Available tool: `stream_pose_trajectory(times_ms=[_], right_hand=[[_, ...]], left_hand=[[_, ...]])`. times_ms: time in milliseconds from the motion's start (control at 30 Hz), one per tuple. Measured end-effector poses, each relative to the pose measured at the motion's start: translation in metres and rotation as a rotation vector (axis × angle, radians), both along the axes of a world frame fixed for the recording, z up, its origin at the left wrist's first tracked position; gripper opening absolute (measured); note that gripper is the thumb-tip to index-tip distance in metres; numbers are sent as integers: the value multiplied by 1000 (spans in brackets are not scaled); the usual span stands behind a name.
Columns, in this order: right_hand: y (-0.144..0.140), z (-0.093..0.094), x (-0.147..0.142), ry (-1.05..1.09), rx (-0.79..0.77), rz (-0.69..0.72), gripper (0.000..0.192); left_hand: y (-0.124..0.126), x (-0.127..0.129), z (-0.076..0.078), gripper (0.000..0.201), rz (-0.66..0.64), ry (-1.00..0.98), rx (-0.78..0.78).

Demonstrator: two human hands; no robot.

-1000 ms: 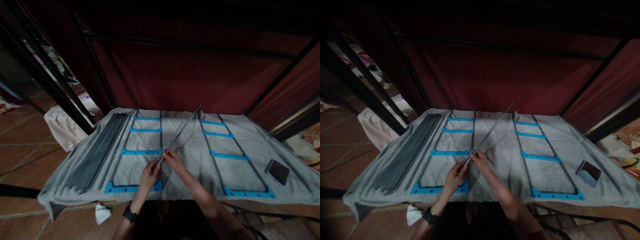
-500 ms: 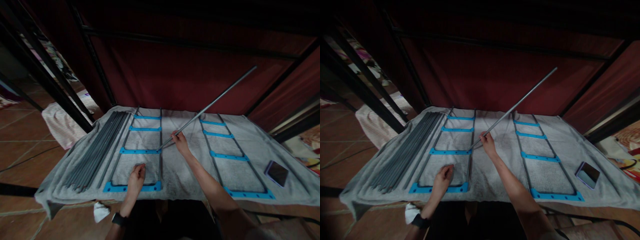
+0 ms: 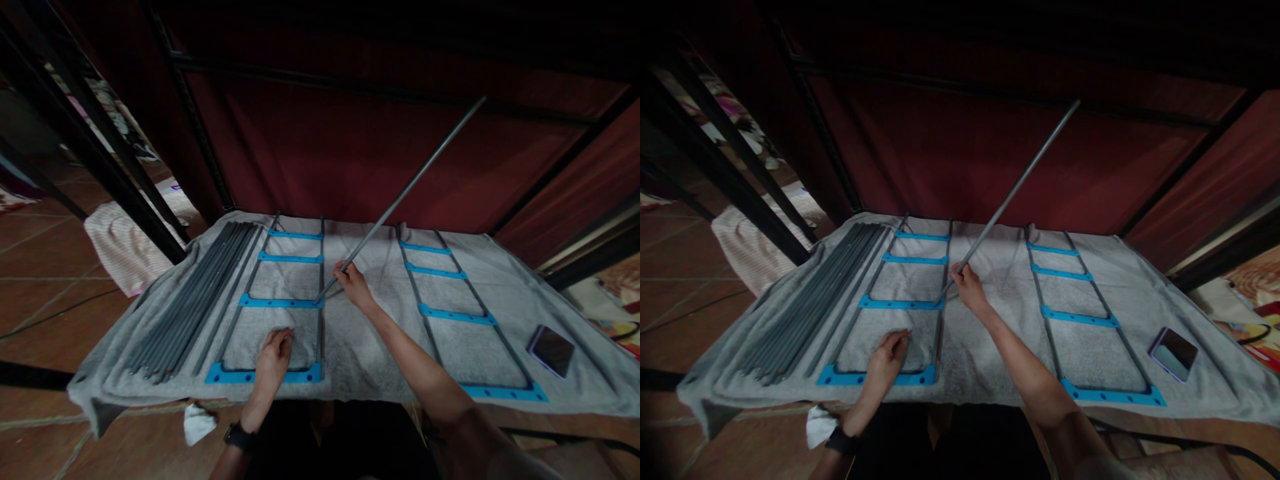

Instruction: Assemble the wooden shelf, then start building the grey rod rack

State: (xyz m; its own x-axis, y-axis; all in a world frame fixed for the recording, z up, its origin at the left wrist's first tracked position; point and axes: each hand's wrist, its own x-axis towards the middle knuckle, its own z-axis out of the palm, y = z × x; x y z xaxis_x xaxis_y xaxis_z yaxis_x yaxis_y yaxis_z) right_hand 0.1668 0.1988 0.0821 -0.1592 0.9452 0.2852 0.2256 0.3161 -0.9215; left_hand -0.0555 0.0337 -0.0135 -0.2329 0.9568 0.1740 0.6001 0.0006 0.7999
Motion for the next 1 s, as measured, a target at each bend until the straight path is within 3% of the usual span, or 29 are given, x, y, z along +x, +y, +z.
stream_pose_trajectory(times_ms=[300, 633, 1000], right_hand=[[0, 17, -11, -157, -28, 74, 13], [-5, 41, -34, -384, 51, 235, 11], [-7, 32, -33, -325, 123, 284, 8]], left_hand=[[0, 1, 0, 34, -19, 18, 6], [-1, 3, -1, 33, -10, 32, 3], [0, 4, 1, 32, -14, 41, -13]])
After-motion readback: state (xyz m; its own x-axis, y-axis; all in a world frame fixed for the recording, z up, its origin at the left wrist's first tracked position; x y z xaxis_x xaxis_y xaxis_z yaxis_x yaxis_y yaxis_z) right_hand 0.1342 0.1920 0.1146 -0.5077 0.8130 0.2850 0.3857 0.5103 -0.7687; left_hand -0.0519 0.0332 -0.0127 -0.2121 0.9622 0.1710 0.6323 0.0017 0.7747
